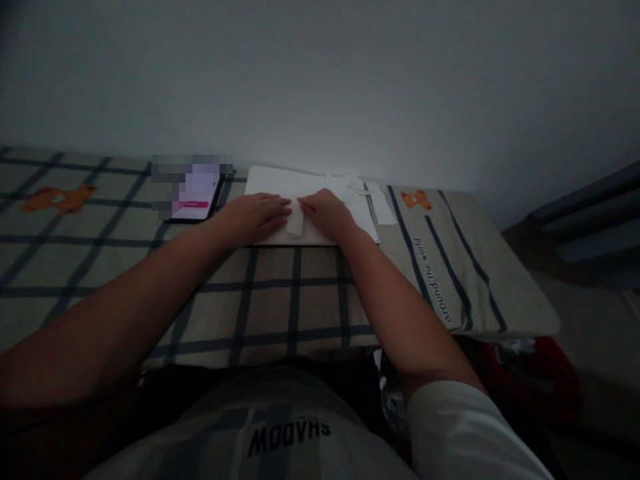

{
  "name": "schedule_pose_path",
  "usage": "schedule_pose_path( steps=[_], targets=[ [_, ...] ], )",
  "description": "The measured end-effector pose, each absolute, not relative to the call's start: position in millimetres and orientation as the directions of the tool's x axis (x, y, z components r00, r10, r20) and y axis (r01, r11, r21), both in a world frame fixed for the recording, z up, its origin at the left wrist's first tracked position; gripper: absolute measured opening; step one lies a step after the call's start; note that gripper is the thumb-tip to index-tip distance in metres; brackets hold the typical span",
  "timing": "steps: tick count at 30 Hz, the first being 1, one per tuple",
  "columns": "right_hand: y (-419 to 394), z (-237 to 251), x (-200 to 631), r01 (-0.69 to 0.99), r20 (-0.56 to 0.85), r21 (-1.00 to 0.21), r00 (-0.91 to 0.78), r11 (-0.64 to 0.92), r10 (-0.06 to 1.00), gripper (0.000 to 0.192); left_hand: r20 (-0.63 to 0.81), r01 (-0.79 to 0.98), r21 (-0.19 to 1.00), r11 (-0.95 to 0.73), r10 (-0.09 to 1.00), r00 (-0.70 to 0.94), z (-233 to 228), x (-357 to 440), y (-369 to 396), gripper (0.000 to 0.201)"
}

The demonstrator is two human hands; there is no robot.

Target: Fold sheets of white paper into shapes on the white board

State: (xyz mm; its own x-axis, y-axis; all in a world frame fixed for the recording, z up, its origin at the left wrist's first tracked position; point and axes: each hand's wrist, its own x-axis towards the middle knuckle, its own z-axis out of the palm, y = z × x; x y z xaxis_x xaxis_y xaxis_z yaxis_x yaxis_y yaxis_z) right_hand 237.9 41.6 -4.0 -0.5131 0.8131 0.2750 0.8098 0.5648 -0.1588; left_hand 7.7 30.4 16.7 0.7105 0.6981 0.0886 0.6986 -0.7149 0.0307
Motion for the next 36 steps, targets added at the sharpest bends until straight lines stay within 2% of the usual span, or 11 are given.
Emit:
schedule_pose_path(
  steps=[5,9,17,21,30,36],
  targets=[
    [48.0,-5.6,235.6,0.852,0.300,-0.161,-0.439,0.499,0.847,0.040,0.109,0.663,0.085,-0.743,0.669,0.735,17.4,4.1,37.3,0.053],
    [52.4,-11.4,231.7,0.877,0.327,-0.152,-0.391,0.456,0.860,0.042,0.143,0.679,0.125,-0.723,0.691,0.709,14.3,5.1,39.4,0.053],
    [49.9,-11.2,221.9,0.929,0.324,-0.129,-0.290,0.346,0.900,0.037,0.202,0.703,0.098,-0.705,0.705,0.679,5.9,10.1,41.5,0.049],
    [48.9,-7.1,222.2,0.932,0.270,-0.123,-0.299,0.341,0.915,0.037,0.208,0.703,0.104,-0.703,0.707,0.676,4.2,9.7,42.4,0.049],
    [36.7,-5.9,227.1,0.924,0.206,-0.028,-0.367,0.380,0.907,0.034,0.208,0.712,0.134,-0.689,0.722,0.660,1.0,9.2,41.9,0.049],
    [25.7,2.1,229.8,0.894,0.127,-0.045,-0.438,0.446,0.890,0.042,0.202,0.708,0.149,-0.691,0.722,0.662,1.8,8.6,42.5,0.049]
  ],
)
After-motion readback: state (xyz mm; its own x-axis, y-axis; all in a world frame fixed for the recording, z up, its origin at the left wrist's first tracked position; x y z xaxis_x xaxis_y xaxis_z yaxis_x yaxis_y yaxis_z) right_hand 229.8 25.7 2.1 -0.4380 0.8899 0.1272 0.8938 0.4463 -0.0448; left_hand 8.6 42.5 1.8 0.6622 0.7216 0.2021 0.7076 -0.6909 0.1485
